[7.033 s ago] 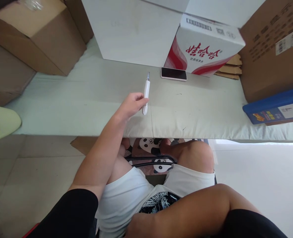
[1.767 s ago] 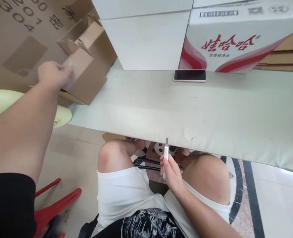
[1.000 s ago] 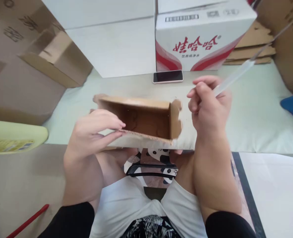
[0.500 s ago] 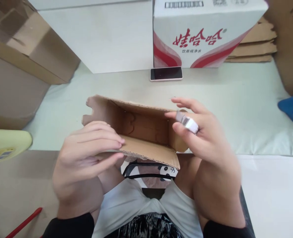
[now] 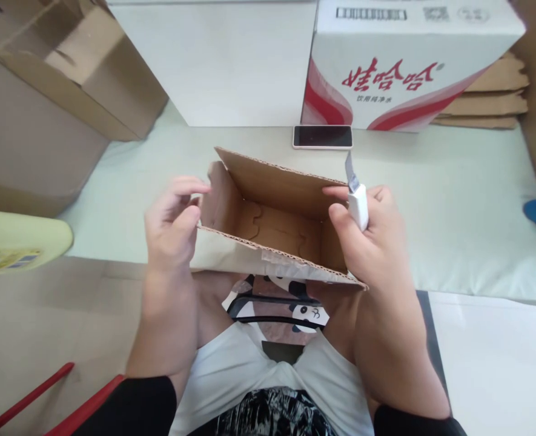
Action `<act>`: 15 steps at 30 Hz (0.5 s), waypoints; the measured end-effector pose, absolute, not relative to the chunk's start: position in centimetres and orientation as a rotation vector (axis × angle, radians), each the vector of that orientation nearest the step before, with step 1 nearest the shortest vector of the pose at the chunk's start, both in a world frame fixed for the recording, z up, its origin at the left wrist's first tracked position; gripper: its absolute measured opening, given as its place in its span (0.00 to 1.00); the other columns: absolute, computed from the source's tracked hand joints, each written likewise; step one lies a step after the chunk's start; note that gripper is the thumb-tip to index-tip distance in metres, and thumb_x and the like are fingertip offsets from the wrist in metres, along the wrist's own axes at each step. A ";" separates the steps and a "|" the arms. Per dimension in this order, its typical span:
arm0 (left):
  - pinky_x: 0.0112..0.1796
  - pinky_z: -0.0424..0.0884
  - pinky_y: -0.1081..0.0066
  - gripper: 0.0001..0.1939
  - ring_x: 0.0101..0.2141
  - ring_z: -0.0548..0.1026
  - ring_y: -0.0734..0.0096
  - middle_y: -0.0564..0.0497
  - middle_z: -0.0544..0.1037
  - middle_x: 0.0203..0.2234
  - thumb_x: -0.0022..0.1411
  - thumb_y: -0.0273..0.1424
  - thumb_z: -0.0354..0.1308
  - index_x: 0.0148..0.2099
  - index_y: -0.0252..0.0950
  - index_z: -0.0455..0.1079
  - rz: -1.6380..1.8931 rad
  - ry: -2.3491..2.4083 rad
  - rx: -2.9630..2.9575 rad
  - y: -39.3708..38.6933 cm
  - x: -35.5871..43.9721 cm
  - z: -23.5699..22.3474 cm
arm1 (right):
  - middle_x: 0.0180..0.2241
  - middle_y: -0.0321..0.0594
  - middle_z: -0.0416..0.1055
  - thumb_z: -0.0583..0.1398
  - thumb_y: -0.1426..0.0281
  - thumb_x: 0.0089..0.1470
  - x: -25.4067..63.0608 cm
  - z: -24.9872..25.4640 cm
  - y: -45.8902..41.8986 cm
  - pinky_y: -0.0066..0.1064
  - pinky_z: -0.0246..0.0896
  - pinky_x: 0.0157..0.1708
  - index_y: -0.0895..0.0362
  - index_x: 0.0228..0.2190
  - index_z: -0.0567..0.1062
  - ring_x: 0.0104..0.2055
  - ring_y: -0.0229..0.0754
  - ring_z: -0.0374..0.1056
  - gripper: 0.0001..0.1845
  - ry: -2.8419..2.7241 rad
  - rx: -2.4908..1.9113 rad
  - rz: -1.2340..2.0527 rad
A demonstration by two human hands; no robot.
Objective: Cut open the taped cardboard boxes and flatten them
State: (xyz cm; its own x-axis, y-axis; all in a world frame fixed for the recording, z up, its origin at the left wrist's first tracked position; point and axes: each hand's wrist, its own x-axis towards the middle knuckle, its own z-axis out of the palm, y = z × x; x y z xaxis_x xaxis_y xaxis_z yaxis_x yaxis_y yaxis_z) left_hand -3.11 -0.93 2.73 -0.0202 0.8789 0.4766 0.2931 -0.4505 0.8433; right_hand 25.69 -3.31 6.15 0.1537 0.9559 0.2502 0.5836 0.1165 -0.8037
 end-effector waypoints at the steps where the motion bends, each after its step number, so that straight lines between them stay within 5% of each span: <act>1: 0.45 0.78 0.57 0.20 0.47 0.77 0.57 0.46 0.78 0.44 0.67 0.53 0.58 0.47 0.45 0.80 1.457 1.169 1.782 -0.9 -3.1 2.7 | 0.24 0.37 0.65 0.61 0.59 0.60 25.5 6.1 -3.3 0.46 0.68 0.44 0.48 0.37 0.85 0.37 0.46 0.67 0.13 -1.501 -1.587 0.555; 4: 0.51 0.76 0.54 0.26 0.48 0.77 0.56 0.44 0.80 0.47 0.70 0.55 0.52 0.50 0.44 0.81 1.320 1.046 1.882 -1.0 -3.0 3.1 | 0.23 0.34 0.69 0.64 0.58 0.60 25.4 5.7 -3.5 0.42 0.68 0.38 0.49 0.39 0.84 0.30 0.41 0.69 0.12 -1.438 -1.585 0.660; 8: 0.58 0.71 0.48 0.39 0.51 0.77 0.51 0.41 0.83 0.47 0.66 0.65 0.44 0.48 0.41 0.82 1.099 1.024 2.048 -0.9 -3.1 3.5 | 0.32 0.38 0.79 0.65 0.51 0.59 25.7 5.1 -3.5 0.36 0.69 0.31 0.50 0.47 0.82 0.35 0.44 0.77 0.20 -1.377 -1.420 0.895; 15: 0.55 0.73 0.54 0.24 0.49 0.78 0.56 0.45 0.83 0.43 0.67 0.55 0.58 0.45 0.39 0.78 1.172 1.229 2.037 -0.3 -2.3 2.3 | 0.33 0.42 0.75 0.65 0.49 0.54 26.7 4.2 -2.2 0.28 0.42 0.14 0.51 0.31 0.78 0.33 0.41 0.71 0.18 -1.043 -1.091 0.861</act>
State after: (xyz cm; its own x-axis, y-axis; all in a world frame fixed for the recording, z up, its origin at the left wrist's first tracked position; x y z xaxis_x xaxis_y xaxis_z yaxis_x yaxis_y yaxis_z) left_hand -2.34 -0.34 2.31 0.2279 0.8778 0.4214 0.4625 -0.4784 0.7464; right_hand 26.69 -2.16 4.16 0.2937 0.9280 0.2293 -0.0493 0.2543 -0.9659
